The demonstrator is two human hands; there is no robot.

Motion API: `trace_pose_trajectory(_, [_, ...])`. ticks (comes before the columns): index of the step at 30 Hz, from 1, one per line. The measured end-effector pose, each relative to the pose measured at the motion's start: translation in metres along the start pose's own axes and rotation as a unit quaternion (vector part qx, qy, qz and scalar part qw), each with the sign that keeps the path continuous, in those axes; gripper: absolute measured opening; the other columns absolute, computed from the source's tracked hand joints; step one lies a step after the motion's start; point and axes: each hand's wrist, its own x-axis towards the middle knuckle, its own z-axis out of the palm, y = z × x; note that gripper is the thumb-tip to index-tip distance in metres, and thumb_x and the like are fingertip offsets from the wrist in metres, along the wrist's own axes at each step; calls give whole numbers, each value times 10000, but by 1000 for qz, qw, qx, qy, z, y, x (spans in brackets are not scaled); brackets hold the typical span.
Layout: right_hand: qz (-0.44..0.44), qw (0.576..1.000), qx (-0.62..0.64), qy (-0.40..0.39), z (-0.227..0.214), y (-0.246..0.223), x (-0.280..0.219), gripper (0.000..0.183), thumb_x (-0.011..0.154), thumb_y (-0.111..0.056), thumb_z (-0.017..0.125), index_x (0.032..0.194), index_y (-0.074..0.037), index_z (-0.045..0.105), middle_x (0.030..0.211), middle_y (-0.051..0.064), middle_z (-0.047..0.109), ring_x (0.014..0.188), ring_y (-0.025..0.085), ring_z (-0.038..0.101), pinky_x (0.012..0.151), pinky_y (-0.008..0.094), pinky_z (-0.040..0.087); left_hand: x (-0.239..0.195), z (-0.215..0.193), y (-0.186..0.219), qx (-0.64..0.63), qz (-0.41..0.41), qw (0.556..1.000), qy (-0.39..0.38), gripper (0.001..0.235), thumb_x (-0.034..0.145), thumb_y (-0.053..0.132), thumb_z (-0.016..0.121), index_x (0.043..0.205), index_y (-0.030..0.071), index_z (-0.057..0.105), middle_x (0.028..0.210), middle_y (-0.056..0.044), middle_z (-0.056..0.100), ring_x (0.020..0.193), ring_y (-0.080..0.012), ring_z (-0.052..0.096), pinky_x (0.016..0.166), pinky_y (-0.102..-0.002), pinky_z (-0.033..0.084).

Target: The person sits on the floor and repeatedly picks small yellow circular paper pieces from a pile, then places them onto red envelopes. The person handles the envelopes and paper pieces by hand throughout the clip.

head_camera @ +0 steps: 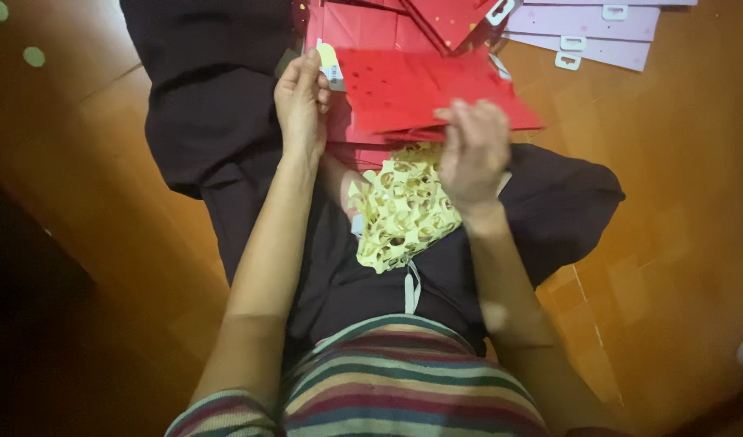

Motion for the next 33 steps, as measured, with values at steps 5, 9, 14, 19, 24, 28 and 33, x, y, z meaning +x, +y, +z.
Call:
trace_pose_trajectory(5, [176, 974, 138, 22, -28, -1, 29, 524, 1060, 96, 561, 1516, -68, 362, 1185, 85, 677, 1027, 191, 721, 956, 330, 563, -1, 2, -12, 11, -5, 1000, 11, 178, 1017, 258, 694, 967, 93, 648, 714, 36, 596, 534, -26, 481, 456, -182, 350])
trace_pose_trajectory(9, [259, 946, 182, -66, -19, 6, 57, 557, 1077, 36, 556, 1558, -59, 292, 1234, 66, 693, 1090, 201, 747, 1200, 414, 480, 1, -4, -19, -6, 13, 999, -32, 219, 1051, 260, 681, 943, 78, 630, 713, 33, 584, 542, -30, 466, 472, -195, 355])
trace_pose_trajectory(14, [141, 953, 142, -226, -5, -12, 49, 709, 830, -146, 845, 1401, -152, 424, 1656, 222, 268, 1517, 396, 348, 1232, 527, 321, 4, -2, -29, -16, -16, 1000, -15, 168, 1041, 231, 664, 1004, 72, 625, 723, 20, 599, 554, -37, 483, 478, -193, 355])
trace_pose_trajectory(19, [148, 865, 63, -475, 8, -37, 13, 1250, 650, -400, 917, 1554, -44, 131, 1590, 204, 268, 1487, 407, 232, 1172, 631, 144, 3, 1, -31, -38, -42, 998, -23, 162, 1033, 223, 651, 1033, 64, 622, 737, 3, 604, 561, -52, 493, 492, -215, 388])
trace_pose_trajectory(24, [61, 918, 55, -388, 14, -39, 2, 942, 845, -203, 761, 1605, -42, 229, 1410, 239, 539, 1335, 391, 515, 1127, 522, 382, -3, 6, -26, -6, -52, 998, -26, 170, 1029, 228, 660, 1000, 62, 636, 726, 9, 601, 556, -49, 486, 494, -208, 381])
trace_pose_trajectory(28, [11, 960, 78, -270, 5, -33, 8, 745, 920, -32, 669, 1589, -63, 343, 1153, 148, 705, 1064, 303, 692, 966, 414, 519, -8, 10, -24, 29, -67, 997, -32, 173, 1025, 237, 678, 986, 70, 657, 705, 29, 580, 554, -36, 475, 493, -193, 368])
trace_pose_trajectory(33, [-9, 984, 31, -178, -29, -25, 35, 642, 1028, 71, 626, 1596, -63, 358, 1012, 63, 684, 893, 241, 644, 927, 405, 523, -9, 11, -27, 45, -94, 994, -26, 164, 1008, 244, 688, 974, 84, 677, 689, 40, 581, 542, -29, 477, 475, -183, 353])
